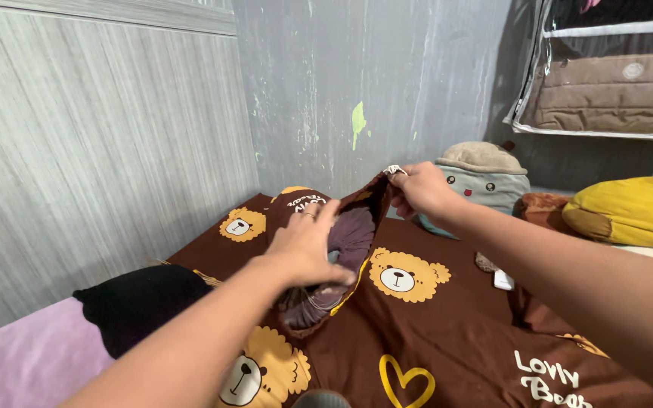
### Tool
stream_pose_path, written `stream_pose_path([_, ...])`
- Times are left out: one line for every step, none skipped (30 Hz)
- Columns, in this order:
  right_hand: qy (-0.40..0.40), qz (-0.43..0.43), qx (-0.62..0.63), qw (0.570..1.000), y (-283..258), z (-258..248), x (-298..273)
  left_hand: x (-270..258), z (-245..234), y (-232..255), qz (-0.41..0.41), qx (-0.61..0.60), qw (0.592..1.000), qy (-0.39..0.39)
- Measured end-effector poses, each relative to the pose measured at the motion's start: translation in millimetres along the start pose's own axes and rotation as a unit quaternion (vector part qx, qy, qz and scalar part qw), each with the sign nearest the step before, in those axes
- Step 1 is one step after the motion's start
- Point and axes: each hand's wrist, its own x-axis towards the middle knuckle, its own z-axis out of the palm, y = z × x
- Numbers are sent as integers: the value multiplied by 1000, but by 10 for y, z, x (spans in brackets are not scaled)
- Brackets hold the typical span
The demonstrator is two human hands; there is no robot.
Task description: The person uses a small broom to dust a blue and white plush pillow, then a brown bear-patterned pillow. They then tie the drawstring on the brown pillow to close it.
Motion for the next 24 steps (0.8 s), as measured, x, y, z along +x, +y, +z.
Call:
stream_pose_path([3,2,-9,1000,20,-6,-5,-2,24,85,-11,28,999,-19])
stream_pose_path([6,3,-18,1000,51,-9,-8,2,35,129,-21,56,997,-38])
stream_pose_path([1,-1,-30,1000,88,-22,-6,26,39,143,-23,70,997,-33])
stream_pose_path([-3,-5,-42,999,150,-27,-18,61,47,137,-26,85,996,-28])
stream_pose_path([-10,-9,-53,998,223,-10,-34,90,59,106,-30,99,994,-24])
stream_pose_path([-11,-6,-63,998,293,-8,-42,118,77,50,-34,93,995,-2])
stream_pose_path([-13,-2,-73,997,376,-10,-62,140,106,-24,-38,87,995,18])
stream_pose_path([-15,2,-82,997,442,-12,-62,173,148,-89,-43,80,995,38])
stream_pose_path([-16,10,-74,997,494,-16,-54,220,196,-138,-34,85,994,52])
stream_pose_path([-16,18,-67,997,533,-17,-47,286,230,-186,-25,89,993,67])
stream_pose_path([-18,26,-60,998,557,-15,-40,356,266,-228,-18,93,992,80])
stream_pose_path([-17,39,-52,998,570,-11,-39,429,301,-261,-17,92,991,90])
stream_pose_path([-15,51,-45,998,563,-19,-38,513,326,-281,-16,92,990,102])
stream_pose_path([-12,62,-38,997,548,-29,-46,589,353,-294,-14,91,989,113])
stream_pose_path([-20,78,-45,996,533,-47,-63,665,377,-298,-12,93,988,123])
stream_pose_path([-28,94,-53,994,513,-66,-80,734,398,-300,-9,96,986,133])
stream_pose_path([-37,112,-59,991,509,-72,-118,780,433,-303,-6,98,985,140])
stream_pose_path([-41,110,-77,990,500,-81,-149,820,470,-295,-5,102,985,139])
stream_pose_path([-46,108,-95,989,491,-89,-176,849,507,-280,-5,105,985,138])
stream_pose_path([-52,106,-112,987,483,-96,-201,870,545,-254,-4,108,985,137])
stream_pose_path([-39,82,-142,986,467,-101,-212,889,572,-222,-7,102,987,125])
stream_pose_path([-27,57,-171,983,458,-104,-224,899,605,-179,-9,96,989,112])
stream_pose_path([-13,31,-201,979,449,-111,-224,916,631,-130,-12,90,991,102])
stream_pose_path([6,16,-208,978,443,-117,-220,923,657,-85,-9,89,991,99])
